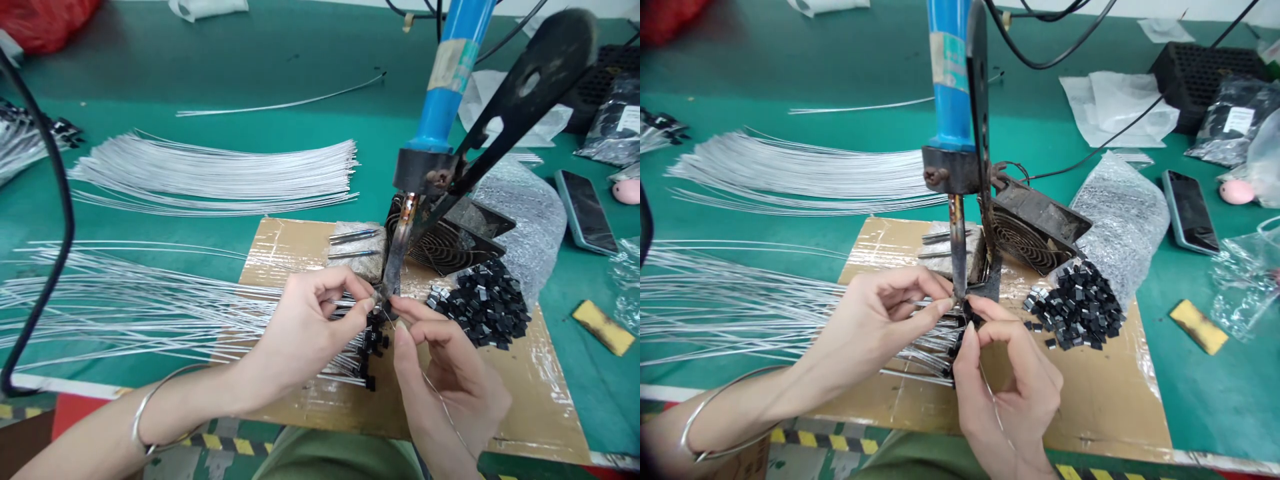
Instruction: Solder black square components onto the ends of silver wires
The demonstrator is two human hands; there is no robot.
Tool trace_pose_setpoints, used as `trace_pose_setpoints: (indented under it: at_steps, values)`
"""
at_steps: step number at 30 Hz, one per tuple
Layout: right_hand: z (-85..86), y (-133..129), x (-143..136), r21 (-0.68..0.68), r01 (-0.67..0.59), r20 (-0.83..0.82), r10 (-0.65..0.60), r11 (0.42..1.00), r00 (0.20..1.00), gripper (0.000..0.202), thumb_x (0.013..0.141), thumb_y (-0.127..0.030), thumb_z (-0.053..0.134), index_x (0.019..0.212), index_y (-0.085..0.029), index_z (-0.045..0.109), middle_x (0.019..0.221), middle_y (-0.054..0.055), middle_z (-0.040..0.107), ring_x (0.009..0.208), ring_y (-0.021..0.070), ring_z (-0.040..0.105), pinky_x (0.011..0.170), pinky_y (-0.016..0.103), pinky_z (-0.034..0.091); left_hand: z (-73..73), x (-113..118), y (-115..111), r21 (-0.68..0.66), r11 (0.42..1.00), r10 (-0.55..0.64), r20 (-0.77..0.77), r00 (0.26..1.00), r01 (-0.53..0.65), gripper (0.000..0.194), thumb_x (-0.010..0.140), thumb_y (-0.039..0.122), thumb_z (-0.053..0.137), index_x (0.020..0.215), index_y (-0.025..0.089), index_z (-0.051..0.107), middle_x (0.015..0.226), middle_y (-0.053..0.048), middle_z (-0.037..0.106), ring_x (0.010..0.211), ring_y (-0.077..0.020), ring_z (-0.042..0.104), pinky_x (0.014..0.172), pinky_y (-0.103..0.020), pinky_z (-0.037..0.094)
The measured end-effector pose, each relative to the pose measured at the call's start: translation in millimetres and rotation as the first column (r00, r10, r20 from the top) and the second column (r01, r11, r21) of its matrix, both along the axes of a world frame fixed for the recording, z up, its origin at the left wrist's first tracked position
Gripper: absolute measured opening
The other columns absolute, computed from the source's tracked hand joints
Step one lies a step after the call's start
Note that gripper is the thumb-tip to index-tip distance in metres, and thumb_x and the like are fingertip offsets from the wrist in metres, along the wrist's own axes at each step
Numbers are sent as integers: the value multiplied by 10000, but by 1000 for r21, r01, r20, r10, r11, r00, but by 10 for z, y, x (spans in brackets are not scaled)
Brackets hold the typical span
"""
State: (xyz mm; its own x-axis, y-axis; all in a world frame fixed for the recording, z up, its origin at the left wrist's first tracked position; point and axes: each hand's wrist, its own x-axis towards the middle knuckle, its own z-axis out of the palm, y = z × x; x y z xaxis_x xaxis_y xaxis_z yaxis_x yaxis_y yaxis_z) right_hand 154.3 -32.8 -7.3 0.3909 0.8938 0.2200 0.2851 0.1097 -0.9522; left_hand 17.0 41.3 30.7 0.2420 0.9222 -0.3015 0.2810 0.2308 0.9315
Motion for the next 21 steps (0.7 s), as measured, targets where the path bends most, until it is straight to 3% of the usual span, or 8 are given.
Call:
trace_pose_setpoints:
  at_steps: [15,21]
  values:
    - [3,2,-18,16,15,-2,-15,1000,1000,122,899,-161,715,801,-214,666,1064,72,810,989,201,780,891,300,612,-23,6,-22,6,1000,12,-5,1000,-12,152,806,280,664,706,166,672,779,-74,721,784,-210,647,647,-298,442]
    - [-21,-3,-3,21,3,-6,-2,1000,1000,122,904,-148,708,806,-207,664,1071,79,809,1008,197,777,914,302,604,-26,2,-17,18,1000,12,11,1000,-12,124,805,239,668,705,167,666,759,-48,718,734,-178,621,622,-281,429]
